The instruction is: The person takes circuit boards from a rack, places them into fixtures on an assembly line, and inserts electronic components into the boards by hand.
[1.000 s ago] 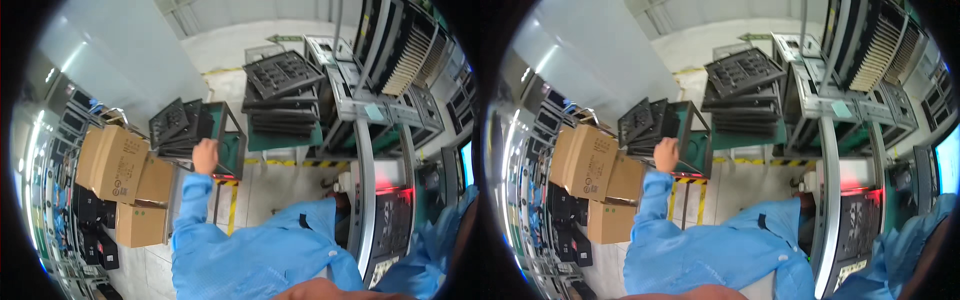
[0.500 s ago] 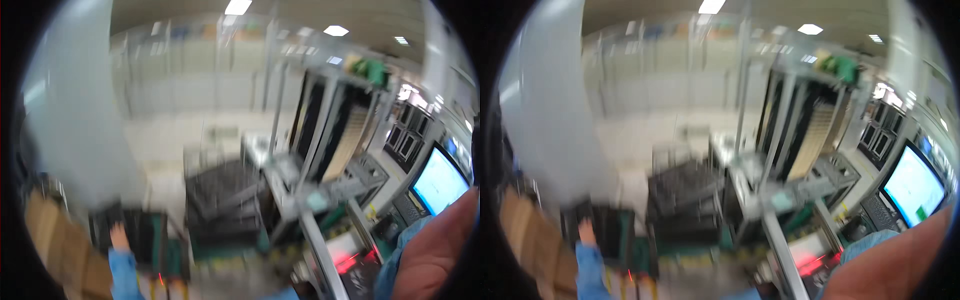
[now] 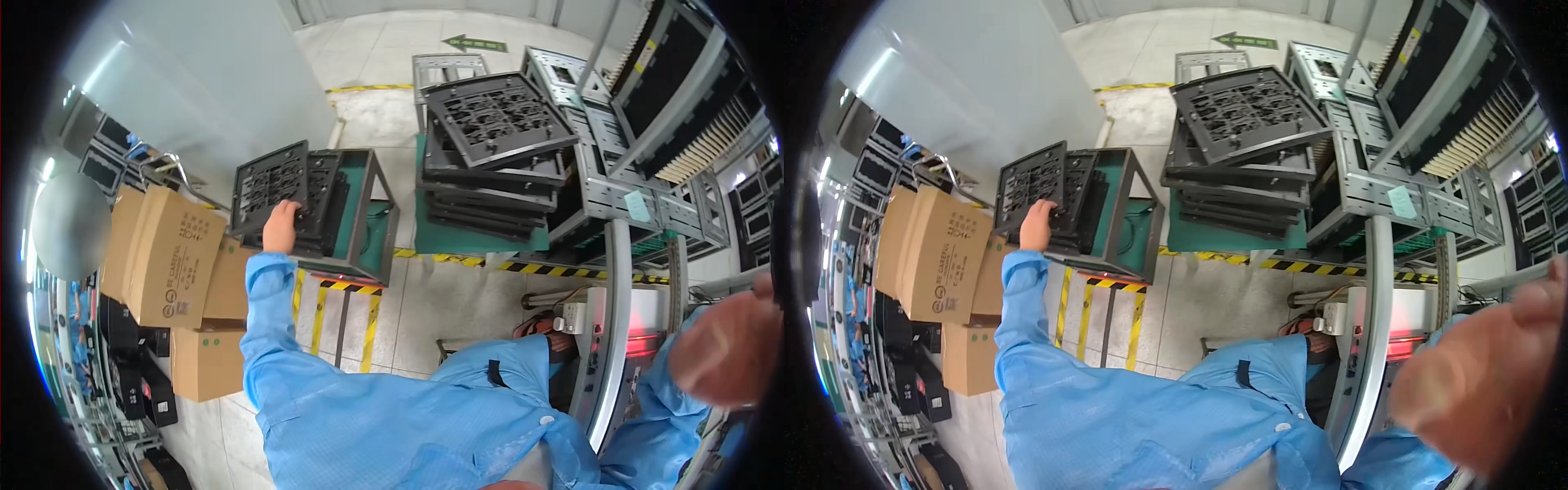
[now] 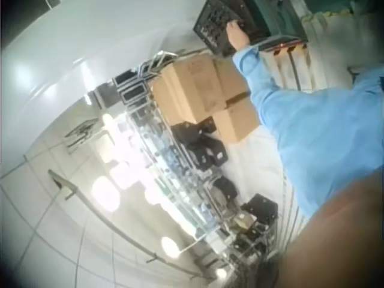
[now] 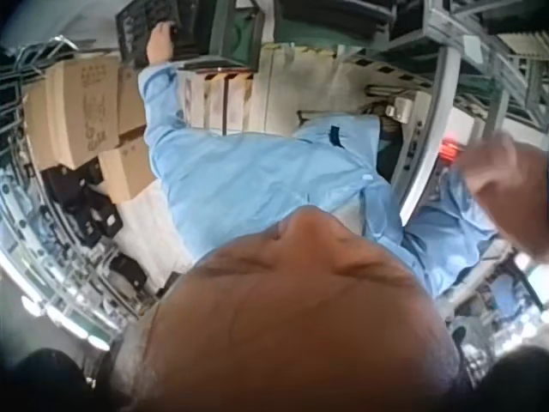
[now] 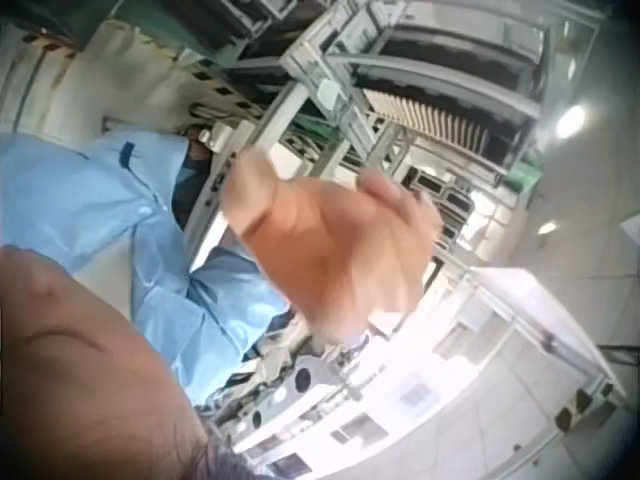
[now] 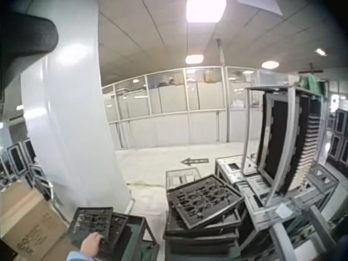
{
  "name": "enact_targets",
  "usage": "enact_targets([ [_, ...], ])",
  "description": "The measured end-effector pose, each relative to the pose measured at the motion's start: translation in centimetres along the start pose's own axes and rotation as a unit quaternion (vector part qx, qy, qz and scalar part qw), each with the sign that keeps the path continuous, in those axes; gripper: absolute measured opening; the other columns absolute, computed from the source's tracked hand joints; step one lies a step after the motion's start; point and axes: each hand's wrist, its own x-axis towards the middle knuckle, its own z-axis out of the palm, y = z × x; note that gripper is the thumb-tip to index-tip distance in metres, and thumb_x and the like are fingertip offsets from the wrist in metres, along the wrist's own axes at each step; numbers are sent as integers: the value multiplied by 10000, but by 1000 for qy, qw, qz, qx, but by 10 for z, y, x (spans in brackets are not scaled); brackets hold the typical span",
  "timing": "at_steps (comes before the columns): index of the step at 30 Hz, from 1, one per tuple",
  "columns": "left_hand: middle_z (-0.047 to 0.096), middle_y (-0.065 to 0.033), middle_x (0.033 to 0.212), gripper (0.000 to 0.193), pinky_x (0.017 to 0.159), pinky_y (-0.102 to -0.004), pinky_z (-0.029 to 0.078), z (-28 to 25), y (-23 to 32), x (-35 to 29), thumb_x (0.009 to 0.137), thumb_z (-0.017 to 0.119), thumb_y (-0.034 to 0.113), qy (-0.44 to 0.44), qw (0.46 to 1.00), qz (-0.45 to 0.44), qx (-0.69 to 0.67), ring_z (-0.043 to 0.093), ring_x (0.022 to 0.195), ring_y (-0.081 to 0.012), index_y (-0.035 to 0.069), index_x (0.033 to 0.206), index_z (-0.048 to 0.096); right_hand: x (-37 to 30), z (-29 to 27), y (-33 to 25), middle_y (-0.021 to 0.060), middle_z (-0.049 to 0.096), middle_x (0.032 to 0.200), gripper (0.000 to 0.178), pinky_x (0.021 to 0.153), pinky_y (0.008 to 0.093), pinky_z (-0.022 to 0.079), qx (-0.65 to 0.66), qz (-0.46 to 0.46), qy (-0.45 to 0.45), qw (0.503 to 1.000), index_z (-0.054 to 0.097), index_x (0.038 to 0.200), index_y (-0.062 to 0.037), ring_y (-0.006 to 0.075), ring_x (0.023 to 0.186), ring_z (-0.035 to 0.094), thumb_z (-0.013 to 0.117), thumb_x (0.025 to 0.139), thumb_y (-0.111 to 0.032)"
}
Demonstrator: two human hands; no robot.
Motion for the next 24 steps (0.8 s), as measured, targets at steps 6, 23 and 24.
enact_targets([
  [6, 612, -136, 1170, 347, 886, -477, 553, -30, -14, 3, 894, 589, -7, 43, 999, 0, 28, 622, 1112, -381, 104, 1222, 601, -6, 64, -15, 150, 595, 1098, 402, 895, 450, 470, -41, 85, -229, 969, 691, 1193, -24, 325, 991, 572, 793, 803, -30],
  [23, 208, -168, 1727, 1154, 1201, -796, 41, 17, 0, -62, 670, 921, 275, -34, 992, 34, 115, 192, 1615, -361, 137, 1642, 314, -121, 86, -29, 140, 626, 1095, 293, 939, 442, 460, 75, 316, -372, 870, 675, 1070, -32, 374, 1045, 589, 734, 791, 36],
  [24, 205, -164, 1728, 1162, 1199, -798, 38, 18, 0, -60, 667, 922, 276, -38, 994, 48, 91, 194, 1614, -359, 144, 1643, 306, -126, 85, -30, 139, 627, 1094, 294, 940, 446, 462, 81, 326, -383, 860, 675, 1070, -34, 376, 1045, 588, 734, 791, 35],
])
